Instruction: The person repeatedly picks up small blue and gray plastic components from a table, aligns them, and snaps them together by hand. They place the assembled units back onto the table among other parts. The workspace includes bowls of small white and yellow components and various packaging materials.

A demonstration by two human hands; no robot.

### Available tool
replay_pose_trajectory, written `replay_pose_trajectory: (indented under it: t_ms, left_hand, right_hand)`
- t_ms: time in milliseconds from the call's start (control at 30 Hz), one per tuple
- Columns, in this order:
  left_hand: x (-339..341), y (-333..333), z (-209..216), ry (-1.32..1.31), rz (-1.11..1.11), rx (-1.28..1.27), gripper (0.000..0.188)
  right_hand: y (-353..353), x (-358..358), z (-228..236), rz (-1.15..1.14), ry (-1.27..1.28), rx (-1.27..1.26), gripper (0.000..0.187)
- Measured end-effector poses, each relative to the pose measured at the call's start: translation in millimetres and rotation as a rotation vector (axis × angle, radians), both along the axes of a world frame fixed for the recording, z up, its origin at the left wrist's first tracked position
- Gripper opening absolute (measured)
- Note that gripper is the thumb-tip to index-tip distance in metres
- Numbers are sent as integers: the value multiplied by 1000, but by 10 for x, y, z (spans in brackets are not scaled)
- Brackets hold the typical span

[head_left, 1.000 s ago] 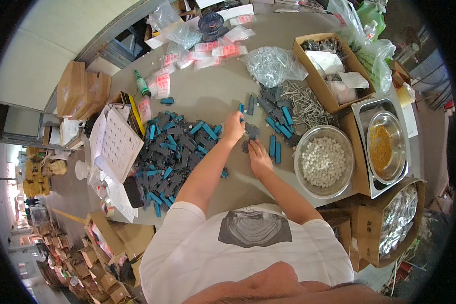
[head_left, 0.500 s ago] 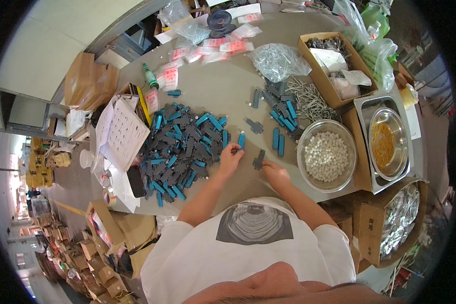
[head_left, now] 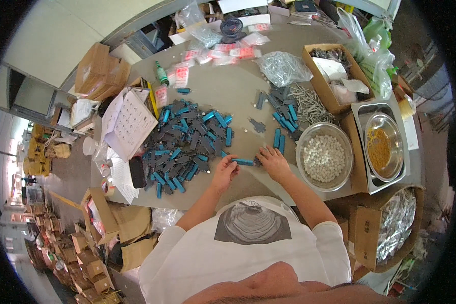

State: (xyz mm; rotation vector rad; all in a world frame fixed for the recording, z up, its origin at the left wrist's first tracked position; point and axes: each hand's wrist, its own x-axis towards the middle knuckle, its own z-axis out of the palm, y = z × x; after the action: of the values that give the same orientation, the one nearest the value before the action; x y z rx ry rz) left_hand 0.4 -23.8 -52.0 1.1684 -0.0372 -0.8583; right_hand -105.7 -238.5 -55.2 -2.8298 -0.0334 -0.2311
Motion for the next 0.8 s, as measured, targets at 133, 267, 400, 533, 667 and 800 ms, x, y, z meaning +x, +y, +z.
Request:
replay_pose_trajectory:
  t_ms: [133,267,400,533,667,800]
  left_hand:
    - [16,53,184,278,92,-172,15]
    - [1,229,-277,250,89,-70,15]
    - [-130,134,-195,274,-56,-96,55]
    - [-227,58,-274,322,-234,-243,47]
    - [-333,-72,116,456,-191,-141,24]
    - [-278,-79,-115,410,-145,-76,11]
  right_hand:
    - [130,90,-59,-44,120,70,31]
    - [226,92,-103,-25,191,158,26]
    - [351,-71,-238,107,66,40,27]
    - [381,-78,-577,226,-147,-216,35]
    - [279,26,-668,-169,143,586,29]
    - [256,-60,-143,-264,51,438,30]
